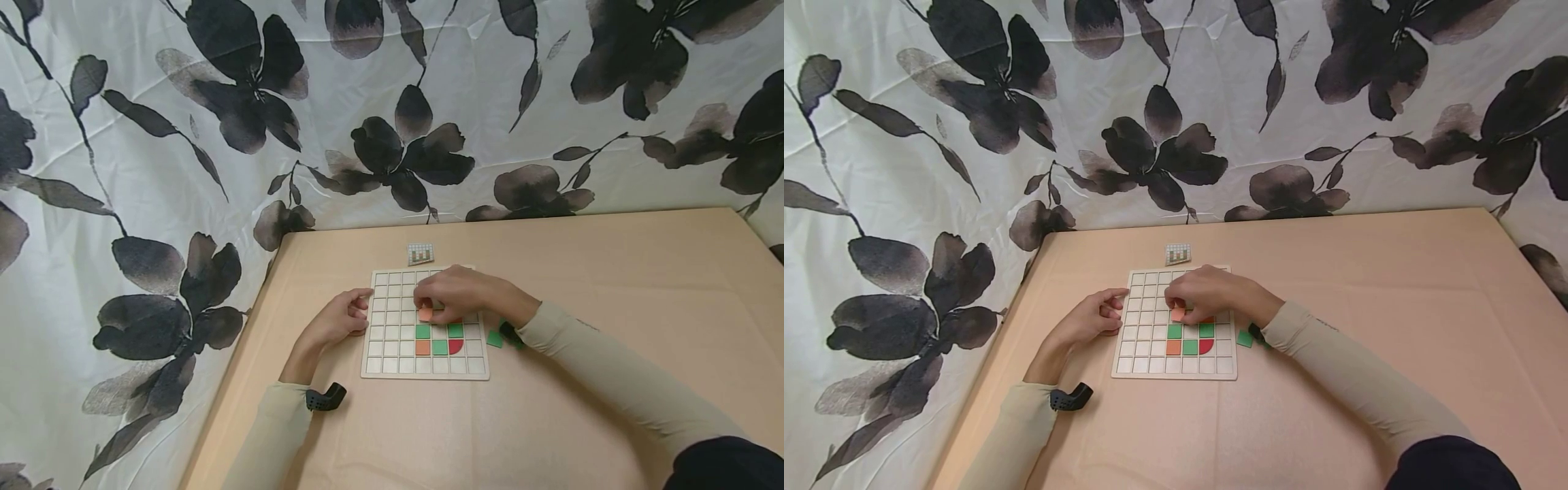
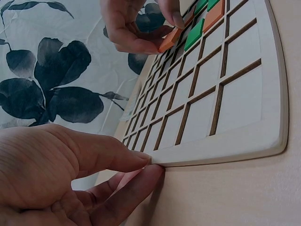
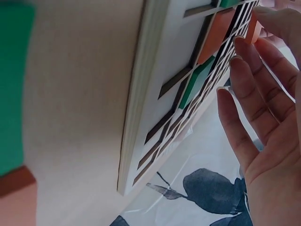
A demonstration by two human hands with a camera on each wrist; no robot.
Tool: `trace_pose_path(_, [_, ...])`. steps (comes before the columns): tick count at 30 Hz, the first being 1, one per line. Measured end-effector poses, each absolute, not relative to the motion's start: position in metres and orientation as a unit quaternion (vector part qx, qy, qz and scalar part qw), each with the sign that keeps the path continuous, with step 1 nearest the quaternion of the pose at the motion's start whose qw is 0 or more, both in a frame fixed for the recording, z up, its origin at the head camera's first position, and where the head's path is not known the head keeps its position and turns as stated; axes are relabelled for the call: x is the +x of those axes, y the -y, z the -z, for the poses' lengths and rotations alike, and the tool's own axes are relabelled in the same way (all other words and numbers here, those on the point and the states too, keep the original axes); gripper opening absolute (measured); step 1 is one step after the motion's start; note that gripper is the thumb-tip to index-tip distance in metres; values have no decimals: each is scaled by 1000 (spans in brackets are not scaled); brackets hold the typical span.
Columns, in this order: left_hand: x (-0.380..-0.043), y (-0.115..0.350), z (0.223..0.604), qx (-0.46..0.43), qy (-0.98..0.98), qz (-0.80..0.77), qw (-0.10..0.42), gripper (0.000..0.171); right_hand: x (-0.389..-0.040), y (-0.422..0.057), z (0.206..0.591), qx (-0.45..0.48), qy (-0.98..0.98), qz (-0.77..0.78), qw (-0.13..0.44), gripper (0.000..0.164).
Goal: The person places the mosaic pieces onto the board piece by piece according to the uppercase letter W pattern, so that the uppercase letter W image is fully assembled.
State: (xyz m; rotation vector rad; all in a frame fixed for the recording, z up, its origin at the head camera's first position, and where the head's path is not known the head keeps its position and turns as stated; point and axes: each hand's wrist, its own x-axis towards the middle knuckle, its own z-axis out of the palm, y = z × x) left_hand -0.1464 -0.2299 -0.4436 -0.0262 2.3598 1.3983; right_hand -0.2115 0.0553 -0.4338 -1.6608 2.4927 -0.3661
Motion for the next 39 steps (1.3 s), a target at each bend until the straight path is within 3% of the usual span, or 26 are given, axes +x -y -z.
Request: trace_pose_path(39, [-145, 231, 443, -11, -846, -498, 192, 69, -210, -64, 437, -543, -827, 132, 65, 17])
